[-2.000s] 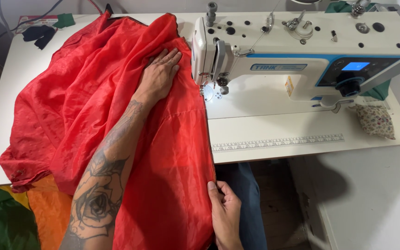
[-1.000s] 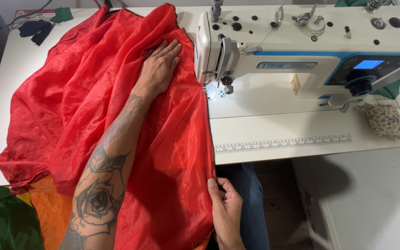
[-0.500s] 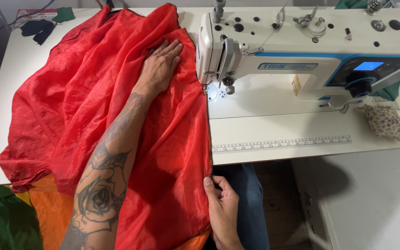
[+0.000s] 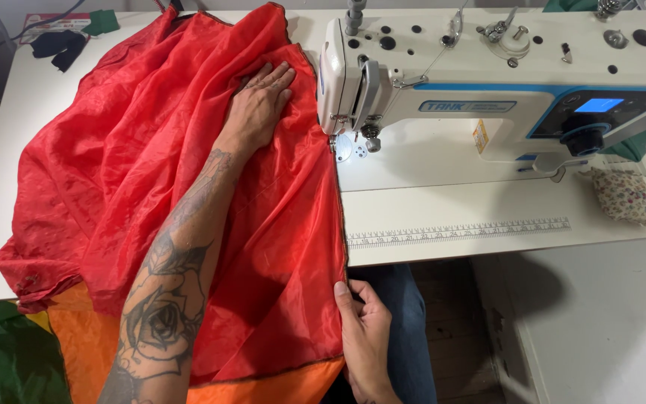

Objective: Smoothing and aligning red fabric on a sewing table

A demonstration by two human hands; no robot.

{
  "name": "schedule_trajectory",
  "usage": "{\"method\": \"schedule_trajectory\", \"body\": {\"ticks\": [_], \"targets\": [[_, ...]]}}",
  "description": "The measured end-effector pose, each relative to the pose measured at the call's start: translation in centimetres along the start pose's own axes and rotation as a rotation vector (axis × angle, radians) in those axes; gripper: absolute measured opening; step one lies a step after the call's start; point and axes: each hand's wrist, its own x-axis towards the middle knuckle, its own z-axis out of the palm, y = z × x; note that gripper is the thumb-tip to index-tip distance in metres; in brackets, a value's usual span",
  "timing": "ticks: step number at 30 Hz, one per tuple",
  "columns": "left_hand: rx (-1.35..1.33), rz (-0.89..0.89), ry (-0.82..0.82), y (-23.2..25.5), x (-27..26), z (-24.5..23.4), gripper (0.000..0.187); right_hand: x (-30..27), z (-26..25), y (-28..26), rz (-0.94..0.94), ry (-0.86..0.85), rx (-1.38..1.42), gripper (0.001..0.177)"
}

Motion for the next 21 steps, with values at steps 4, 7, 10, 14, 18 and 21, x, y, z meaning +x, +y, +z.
{"method": "schedule_trajectory", "body": {"ticks": [4,7,10,14,18,21], "targets": [[0.011,0.031,0.01,-0.2,0.1,-0.1,0.057,0.4,0.0,-0.4,0.029,0.023,0.006,0.028],[0.027,0.024,0.01,-0.2,0.1,-0.1,0.058,0.5,0.0,-0.3,0.019,0.014,0.034,0.028],[0.045,0.05,0.004,-0.2,0.2,-0.1,0.057,0.8,-0.1,0.1,0.0,0.019,0.01,0.028],[-0.035,-0.042,-0.01,1.5,-0.6,-1.2,0.06,0.8,-0.3,0.1,-0.016,0.025,-0.008,0.028],[-0.111,-0.163,0.265,7.6,-1.8,-5.1,0.05,1.4,-0.1,-1.0,-0.035,0.03,-0.005,0.025],[-0.017,-0.173,0.306,14.0,-7.3,-7.3,0.042,1.2,-0.8,-0.6,-0.022,0.011,0.019,0.025]]}}
